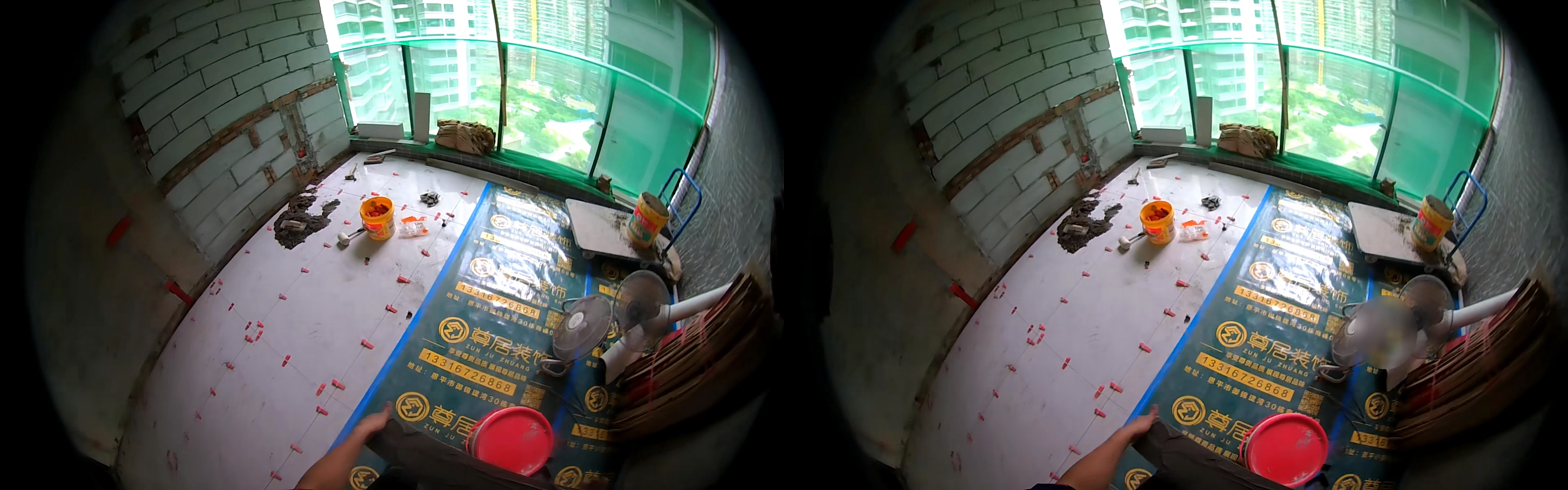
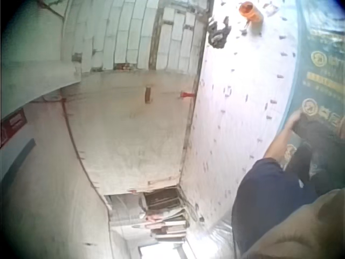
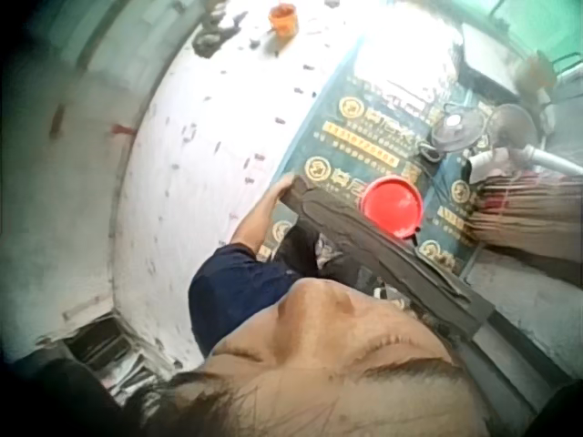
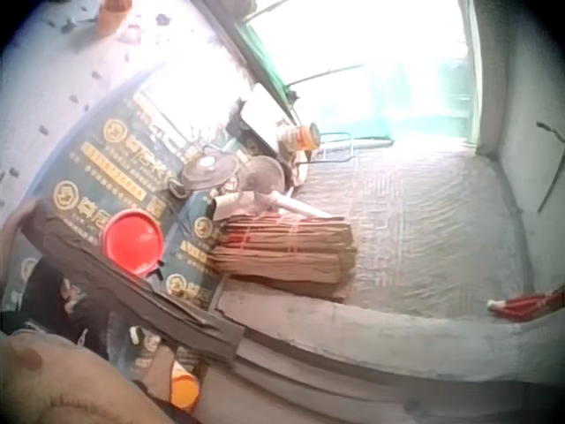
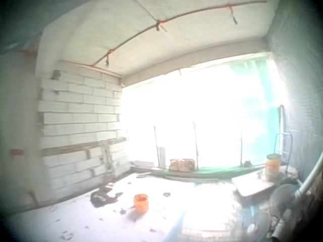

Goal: The person applies mortar to the back of a tile using a trowel, carries the tile across the room, and positions it against the base of a wall before tapping it with a hammer.

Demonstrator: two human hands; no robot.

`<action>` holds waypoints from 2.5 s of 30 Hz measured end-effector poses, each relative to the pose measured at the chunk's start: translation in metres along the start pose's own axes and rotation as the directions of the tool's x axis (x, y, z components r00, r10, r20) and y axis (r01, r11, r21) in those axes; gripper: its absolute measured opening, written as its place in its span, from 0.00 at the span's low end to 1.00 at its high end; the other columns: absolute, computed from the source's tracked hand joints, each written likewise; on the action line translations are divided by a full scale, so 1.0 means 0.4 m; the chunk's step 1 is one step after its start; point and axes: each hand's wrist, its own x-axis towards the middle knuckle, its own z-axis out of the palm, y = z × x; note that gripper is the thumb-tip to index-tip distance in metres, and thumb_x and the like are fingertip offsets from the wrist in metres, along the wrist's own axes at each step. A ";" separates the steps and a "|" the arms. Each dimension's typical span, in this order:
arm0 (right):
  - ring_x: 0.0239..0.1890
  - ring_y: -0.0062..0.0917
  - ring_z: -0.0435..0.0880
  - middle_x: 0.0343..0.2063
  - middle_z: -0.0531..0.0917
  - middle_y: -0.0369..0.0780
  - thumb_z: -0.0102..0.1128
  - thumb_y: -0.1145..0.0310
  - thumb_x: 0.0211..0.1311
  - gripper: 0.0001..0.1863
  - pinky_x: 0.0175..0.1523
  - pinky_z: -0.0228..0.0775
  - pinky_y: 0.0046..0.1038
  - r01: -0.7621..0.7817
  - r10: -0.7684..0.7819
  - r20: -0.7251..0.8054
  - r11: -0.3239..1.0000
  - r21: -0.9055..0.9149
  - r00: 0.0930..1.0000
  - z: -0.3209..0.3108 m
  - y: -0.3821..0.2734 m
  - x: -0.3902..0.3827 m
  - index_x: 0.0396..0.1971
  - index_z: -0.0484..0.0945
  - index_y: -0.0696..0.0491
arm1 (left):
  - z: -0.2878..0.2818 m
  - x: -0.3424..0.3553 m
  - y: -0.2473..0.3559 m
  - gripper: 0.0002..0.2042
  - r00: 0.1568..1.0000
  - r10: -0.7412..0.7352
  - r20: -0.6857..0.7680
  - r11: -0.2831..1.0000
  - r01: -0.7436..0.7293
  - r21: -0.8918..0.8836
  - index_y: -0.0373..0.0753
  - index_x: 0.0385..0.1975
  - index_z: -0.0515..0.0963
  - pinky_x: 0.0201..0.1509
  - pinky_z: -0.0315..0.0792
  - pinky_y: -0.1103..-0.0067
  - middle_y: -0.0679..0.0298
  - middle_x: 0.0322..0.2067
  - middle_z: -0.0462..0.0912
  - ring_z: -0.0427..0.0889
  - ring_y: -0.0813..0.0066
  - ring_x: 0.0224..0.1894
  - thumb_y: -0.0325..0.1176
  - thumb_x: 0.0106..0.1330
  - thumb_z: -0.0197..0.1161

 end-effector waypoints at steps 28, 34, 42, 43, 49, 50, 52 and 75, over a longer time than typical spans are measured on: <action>0.75 0.45 0.55 0.72 0.59 0.48 0.38 0.50 0.78 0.31 0.77 0.42 0.53 0.196 -0.173 0.254 0.978 -0.070 0.952 0.941 0.074 0.571 0.74 0.53 0.49 | -0.954 0.259 0.728 0.54 0.982 0.110 -0.156 0.993 -0.101 0.066 0.18 0.52 0.75 0.71 0.59 0.63 0.28 0.55 0.73 0.67 0.39 0.67 0.76 0.66 0.29; 0.74 0.45 0.56 0.72 0.60 0.48 0.34 0.47 0.78 0.32 0.77 0.44 0.53 0.291 -0.268 0.256 0.955 -0.057 0.929 0.915 -0.034 0.919 0.74 0.53 0.48 | -0.920 0.415 1.124 0.55 0.980 0.131 -0.149 0.989 -0.119 0.086 0.15 0.51 0.74 0.71 0.59 0.63 0.27 0.54 0.73 0.67 0.38 0.66 0.76 0.65 0.31; 0.70 0.43 0.63 0.66 0.65 0.50 0.40 0.43 0.75 0.35 0.76 0.50 0.49 0.050 -0.055 0.233 0.998 0.029 0.971 1.197 -0.151 1.535 0.71 0.58 0.52 | -1.017 0.673 1.308 0.52 0.971 -0.012 -0.238 0.922 -0.081 -0.378 0.15 0.53 0.73 0.60 0.71 0.65 0.39 0.51 0.80 0.79 0.55 0.56 0.75 0.67 0.38; 0.70 0.42 0.63 0.66 0.66 0.49 0.40 0.42 0.75 0.36 0.76 0.50 0.49 0.002 -0.011 0.239 0.999 0.041 0.971 1.215 -0.153 1.620 0.71 0.58 0.52 | -1.029 0.695 1.330 0.52 0.976 -0.051 -0.213 0.887 -0.053 -0.459 0.16 0.51 0.74 0.57 0.74 0.65 0.40 0.49 0.82 0.81 0.55 0.54 0.75 0.66 0.39; 0.73 0.38 0.59 0.71 0.60 0.46 0.37 0.47 0.78 0.35 0.77 0.50 0.45 -0.073 0.142 0.379 0.979 -0.189 0.914 1.367 -0.128 2.081 0.74 0.48 0.54 | -1.099 0.726 1.565 0.50 0.973 -0.151 -0.174 0.804 0.019 -0.594 0.19 0.48 0.77 0.45 0.78 0.68 0.47 0.41 0.83 0.84 0.63 0.42 0.74 0.67 0.39; 0.73 0.38 0.59 0.71 0.60 0.46 0.36 0.46 0.78 0.35 0.78 0.50 0.45 -0.054 0.146 0.421 0.973 -0.222 0.895 1.383 -0.120 2.155 0.74 0.48 0.53 | -1.117 0.765 1.598 0.49 0.969 -0.168 -0.181 0.791 0.023 -0.611 0.20 0.48 0.77 0.45 0.77 0.68 0.47 0.41 0.83 0.83 0.64 0.42 0.74 0.67 0.40; 0.72 0.38 0.60 0.71 0.60 0.45 0.35 0.45 0.78 0.35 0.78 0.50 0.45 -0.026 0.168 0.500 0.960 -0.278 0.850 1.454 -0.099 2.299 0.74 0.49 0.52 | -1.181 0.834 1.671 0.49 0.958 -0.201 -0.206 0.775 0.027 -0.632 0.20 0.48 0.78 0.45 0.77 0.69 0.48 0.41 0.83 0.83 0.65 0.41 0.74 0.67 0.40; 0.71 0.41 0.63 0.66 0.71 0.44 0.45 0.38 0.70 0.38 0.77 0.47 0.51 -0.264 0.349 0.368 0.929 -0.260 0.862 1.857 -0.131 3.902 0.70 0.63 0.50 | -1.447 1.597 2.705 0.43 0.922 -0.230 -0.310 0.643 -0.095 -0.760 0.39 0.23 0.80 0.30 0.70 0.79 0.64 0.23 0.80 0.75 0.78 0.25 0.76 0.67 0.33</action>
